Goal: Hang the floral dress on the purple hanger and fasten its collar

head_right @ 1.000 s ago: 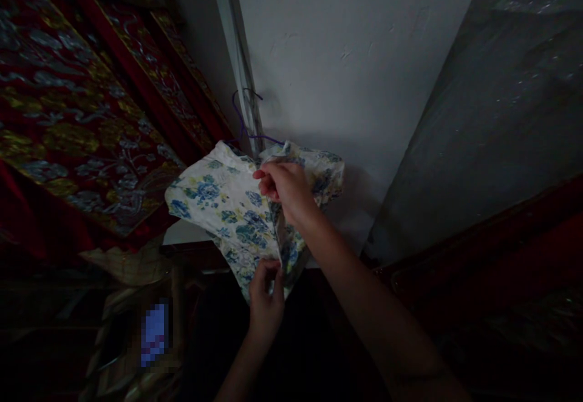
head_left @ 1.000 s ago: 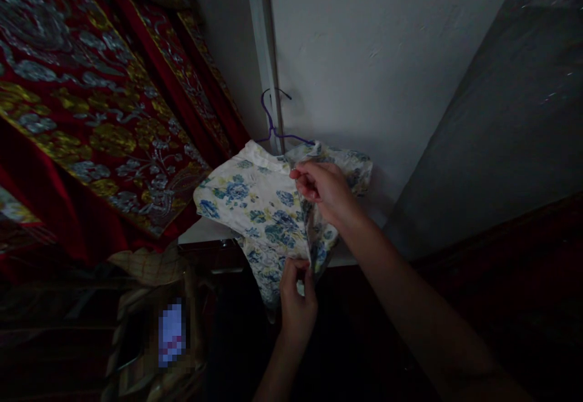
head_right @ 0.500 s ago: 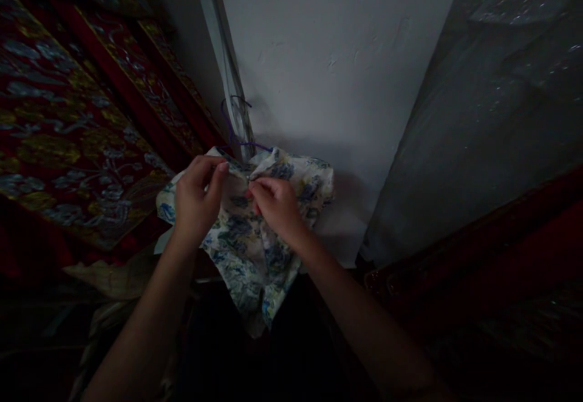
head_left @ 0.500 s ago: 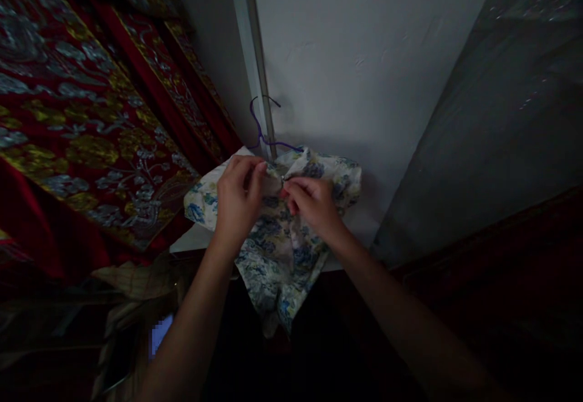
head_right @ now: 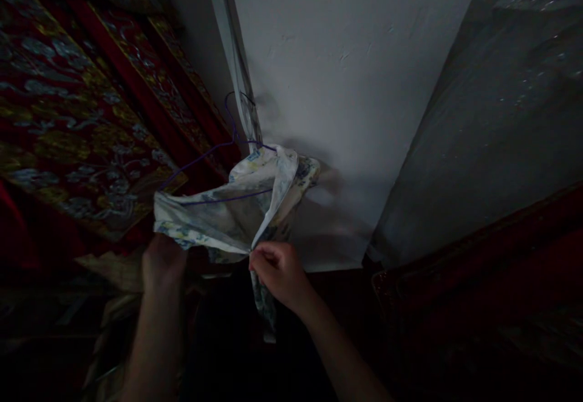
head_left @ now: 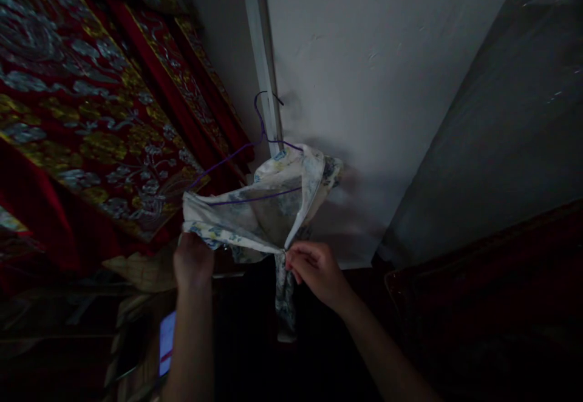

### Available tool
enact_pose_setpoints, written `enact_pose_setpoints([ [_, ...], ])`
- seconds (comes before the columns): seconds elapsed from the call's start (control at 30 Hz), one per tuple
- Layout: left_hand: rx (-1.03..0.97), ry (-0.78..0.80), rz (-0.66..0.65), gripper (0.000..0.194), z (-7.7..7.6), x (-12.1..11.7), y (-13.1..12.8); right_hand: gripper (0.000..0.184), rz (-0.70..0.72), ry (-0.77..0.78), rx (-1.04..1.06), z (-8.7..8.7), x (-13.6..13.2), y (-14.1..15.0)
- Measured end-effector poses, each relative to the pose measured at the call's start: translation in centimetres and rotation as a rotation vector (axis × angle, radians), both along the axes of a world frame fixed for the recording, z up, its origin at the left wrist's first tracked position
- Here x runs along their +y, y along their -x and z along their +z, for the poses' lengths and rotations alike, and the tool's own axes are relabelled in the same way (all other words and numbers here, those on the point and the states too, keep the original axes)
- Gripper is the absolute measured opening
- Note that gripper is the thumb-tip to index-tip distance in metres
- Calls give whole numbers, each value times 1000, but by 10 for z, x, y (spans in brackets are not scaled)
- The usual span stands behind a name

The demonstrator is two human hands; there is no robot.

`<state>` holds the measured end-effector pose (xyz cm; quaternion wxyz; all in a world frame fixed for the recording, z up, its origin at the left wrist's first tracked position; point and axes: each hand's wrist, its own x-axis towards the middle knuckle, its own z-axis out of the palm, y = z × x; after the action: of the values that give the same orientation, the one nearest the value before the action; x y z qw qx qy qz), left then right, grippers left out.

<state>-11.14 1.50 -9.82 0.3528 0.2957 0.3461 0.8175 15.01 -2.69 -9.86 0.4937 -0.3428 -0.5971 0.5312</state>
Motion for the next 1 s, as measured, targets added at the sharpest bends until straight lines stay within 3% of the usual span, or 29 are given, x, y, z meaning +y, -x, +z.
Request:
enact_pose_setpoints([
  [0.1,-84,149,-58,12,-59,-19,-40,34,-57,138,99,-21,-26,4],
  [0.13,-103,185,-78,10,-71,-25,-53,36,-87,183,126,-31,-33,3],
  [0.2,-127,238,-112,10,-81,-34,-72,41,-122,252,138,-49,-45,-4],
  [0.3,-140,282,-154,18,-66,-43,-86,47,-171,268,62,-68,-52,-22],
  [0.43,1,214,-190,25,-18,-57,-103,42,-312,100,-27,-61,-49,-39],
  [0.57,523,51,-148,23,24,-82,-132,55,91,5,61,-33,-44,-30],
  [0.63,765,-19,-176,21,35,-90,-140,55,186,-27,100,-20,-43,-19],
  [0.73,969,-24,-246,22,41,-87,-132,35,168,63,114,-6,-40,-8],
  [0.83,1000,85,-346,31,33,-74,-108,17,163,273,139,1,-37,-8],
  [1.0,955,302,-839,48,2,-70,-83,24,126,558,339,19,-22,-22],
])
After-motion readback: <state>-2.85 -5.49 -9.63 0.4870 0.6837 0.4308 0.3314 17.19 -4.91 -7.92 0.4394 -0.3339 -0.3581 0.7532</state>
